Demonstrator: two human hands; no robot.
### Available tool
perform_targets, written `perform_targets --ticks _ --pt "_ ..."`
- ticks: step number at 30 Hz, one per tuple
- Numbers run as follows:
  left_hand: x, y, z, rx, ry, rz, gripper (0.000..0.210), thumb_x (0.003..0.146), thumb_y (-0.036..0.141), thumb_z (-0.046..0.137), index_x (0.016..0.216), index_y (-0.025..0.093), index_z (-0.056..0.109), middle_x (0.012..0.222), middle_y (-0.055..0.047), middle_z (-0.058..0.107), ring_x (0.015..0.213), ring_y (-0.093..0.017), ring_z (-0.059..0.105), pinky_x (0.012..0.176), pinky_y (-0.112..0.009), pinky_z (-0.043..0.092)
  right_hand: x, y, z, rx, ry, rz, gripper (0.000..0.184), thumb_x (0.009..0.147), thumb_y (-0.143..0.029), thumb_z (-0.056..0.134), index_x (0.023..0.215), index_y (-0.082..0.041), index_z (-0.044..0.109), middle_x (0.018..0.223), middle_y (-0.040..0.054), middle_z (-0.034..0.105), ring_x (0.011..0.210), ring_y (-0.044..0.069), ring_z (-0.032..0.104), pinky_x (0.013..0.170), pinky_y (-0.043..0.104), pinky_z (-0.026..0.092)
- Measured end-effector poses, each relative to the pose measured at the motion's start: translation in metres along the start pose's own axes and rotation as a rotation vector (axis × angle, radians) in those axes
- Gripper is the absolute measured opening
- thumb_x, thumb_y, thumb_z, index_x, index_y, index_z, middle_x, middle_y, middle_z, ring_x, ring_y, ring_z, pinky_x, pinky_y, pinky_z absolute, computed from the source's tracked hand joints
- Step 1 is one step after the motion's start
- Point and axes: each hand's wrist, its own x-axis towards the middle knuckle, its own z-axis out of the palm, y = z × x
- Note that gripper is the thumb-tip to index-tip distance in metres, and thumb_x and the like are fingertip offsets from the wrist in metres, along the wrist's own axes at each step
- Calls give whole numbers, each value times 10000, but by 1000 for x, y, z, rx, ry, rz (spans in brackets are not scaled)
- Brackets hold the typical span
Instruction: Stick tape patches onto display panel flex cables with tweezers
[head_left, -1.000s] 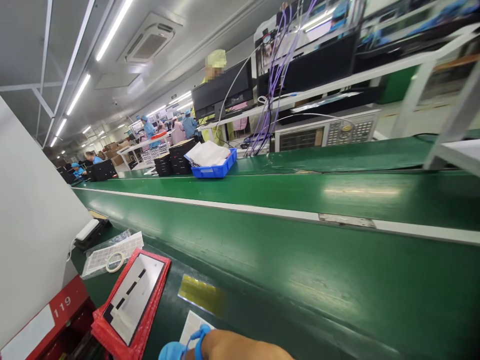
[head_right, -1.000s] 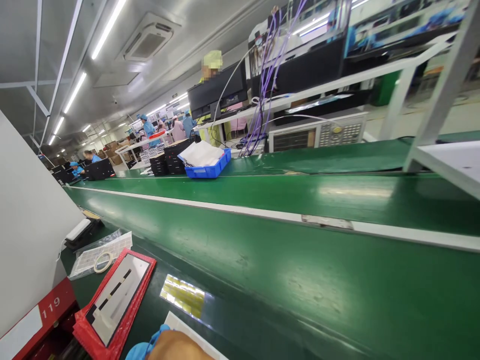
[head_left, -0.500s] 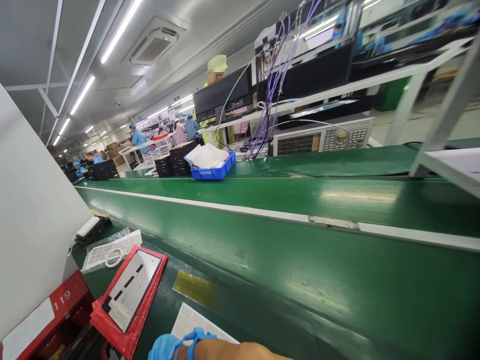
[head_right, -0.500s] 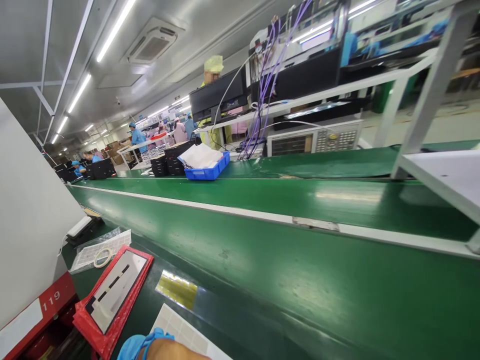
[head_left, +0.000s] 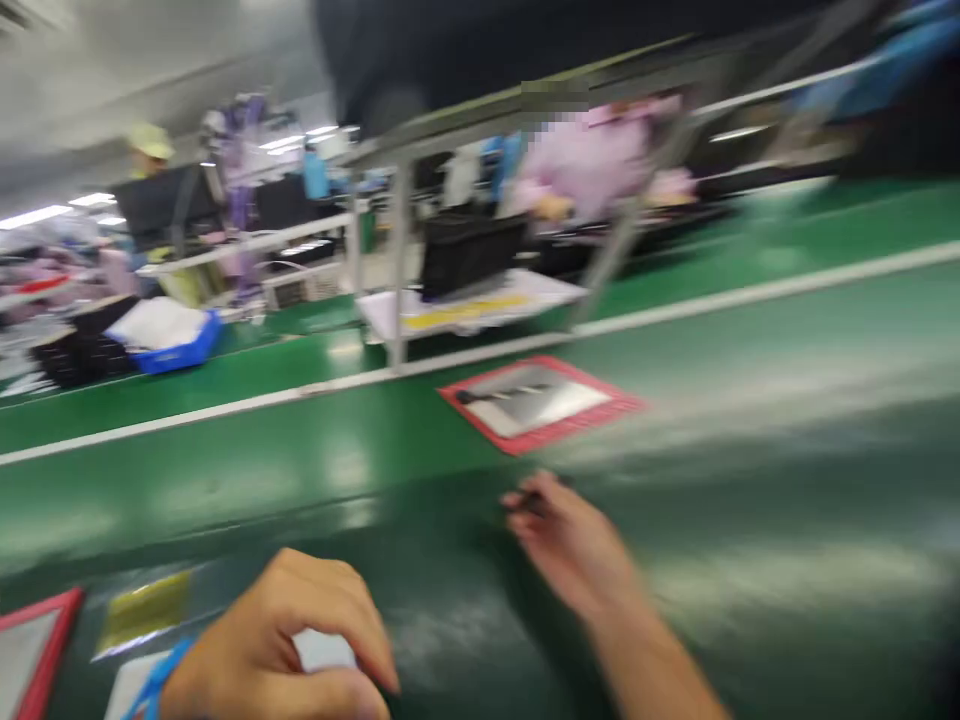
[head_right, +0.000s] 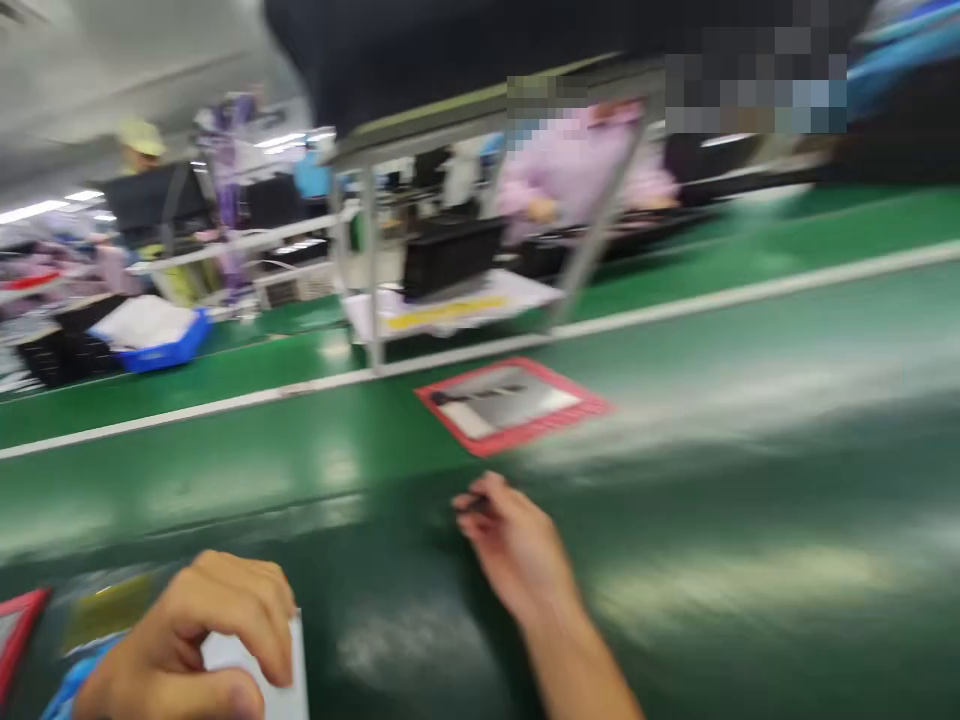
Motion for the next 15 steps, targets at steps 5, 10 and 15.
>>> perform_targets --ticks 5,10,15 --pt "110 -26 -26 509 33 -100 257 994 389 611 833 245 751 814 12 761 734 -152 664 671 -265 449 24 -47 -57 52 211 -111 429 709 -491 952 729 -184 653 660 54 708 457 108 577 397 174 440" --pt "247 -92 -27 818 88 -271 268 1019 311 567 863 198 753 936 -38 779 895 -209 698 855 -325 506 37 -53 -77 102 353 -189 401 784 -487 896 759 -196 622 663 27 724 467 99 606 413 152 451" --pt "343 -169 -15 885 78 -448 306 1038 419 658 1190 156 696 1240 -96 702 1144 -245 678 1032 -484 565 43 -49 -81 67 400 -194 435 741 -500 926 762 -189 623 662 49 733 457 105 612 393 148 443"
